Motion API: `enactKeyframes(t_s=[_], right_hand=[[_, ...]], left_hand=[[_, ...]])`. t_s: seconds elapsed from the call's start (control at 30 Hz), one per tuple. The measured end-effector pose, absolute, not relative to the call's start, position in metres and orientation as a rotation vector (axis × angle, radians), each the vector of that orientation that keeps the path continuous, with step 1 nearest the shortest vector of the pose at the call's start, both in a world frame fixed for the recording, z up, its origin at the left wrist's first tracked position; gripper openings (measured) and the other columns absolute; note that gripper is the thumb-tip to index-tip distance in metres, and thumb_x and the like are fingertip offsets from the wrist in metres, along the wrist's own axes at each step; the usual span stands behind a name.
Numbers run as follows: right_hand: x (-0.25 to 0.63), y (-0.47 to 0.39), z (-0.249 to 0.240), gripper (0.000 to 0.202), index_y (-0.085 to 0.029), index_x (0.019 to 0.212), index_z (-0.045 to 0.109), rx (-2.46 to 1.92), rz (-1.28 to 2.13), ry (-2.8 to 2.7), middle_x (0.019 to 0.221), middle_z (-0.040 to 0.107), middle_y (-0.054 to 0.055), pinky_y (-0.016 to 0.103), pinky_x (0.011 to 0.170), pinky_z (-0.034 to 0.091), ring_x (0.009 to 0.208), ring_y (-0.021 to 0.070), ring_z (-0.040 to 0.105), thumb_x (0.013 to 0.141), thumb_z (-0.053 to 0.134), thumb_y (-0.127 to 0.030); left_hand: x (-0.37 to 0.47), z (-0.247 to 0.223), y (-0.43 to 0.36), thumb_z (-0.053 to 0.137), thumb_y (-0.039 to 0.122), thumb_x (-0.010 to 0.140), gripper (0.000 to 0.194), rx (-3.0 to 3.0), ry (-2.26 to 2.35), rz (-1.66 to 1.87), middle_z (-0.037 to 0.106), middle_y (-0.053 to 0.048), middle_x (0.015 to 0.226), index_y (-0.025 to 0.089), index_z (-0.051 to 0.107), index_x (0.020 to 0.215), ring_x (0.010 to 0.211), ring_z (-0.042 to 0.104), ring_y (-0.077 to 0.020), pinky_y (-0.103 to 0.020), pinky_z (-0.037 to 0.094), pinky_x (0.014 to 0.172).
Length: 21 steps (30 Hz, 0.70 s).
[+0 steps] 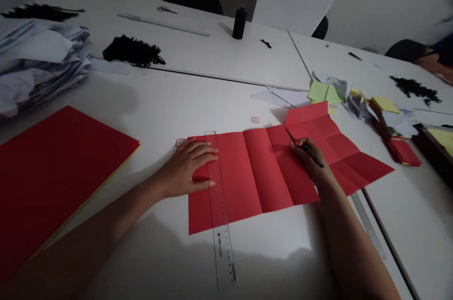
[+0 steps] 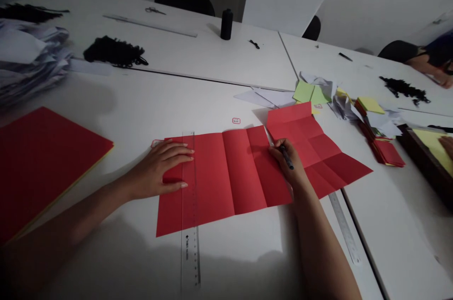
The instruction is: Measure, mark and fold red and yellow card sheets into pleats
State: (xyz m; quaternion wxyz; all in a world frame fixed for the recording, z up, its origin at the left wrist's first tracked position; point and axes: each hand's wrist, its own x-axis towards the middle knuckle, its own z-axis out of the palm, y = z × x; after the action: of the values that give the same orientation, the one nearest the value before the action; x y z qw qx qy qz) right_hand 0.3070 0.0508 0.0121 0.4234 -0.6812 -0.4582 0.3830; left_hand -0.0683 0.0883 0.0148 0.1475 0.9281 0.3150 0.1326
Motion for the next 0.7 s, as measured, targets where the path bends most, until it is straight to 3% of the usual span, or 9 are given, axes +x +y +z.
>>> enactKeyframes(t_s=[0.7], right_hand=[[0.3058,0.0498,0.0142,0.031,-0.025,0.083,0.046,-1.684,0.965,-1.135,0.067,0.043,-0.005,0.023,0.047,0.026,0.056,0.011,0.035,0.075,0.069,-0.045]], left_hand=[[-0.0648,0.0146,0.0891,0.063,0.051,0.082,0.05,2.67,0.921,0.381,0.05,-0.003,0.135,0.026,0.053,0.124,0.126,0.042,-0.0248,-0.047,0.027,0.111]])
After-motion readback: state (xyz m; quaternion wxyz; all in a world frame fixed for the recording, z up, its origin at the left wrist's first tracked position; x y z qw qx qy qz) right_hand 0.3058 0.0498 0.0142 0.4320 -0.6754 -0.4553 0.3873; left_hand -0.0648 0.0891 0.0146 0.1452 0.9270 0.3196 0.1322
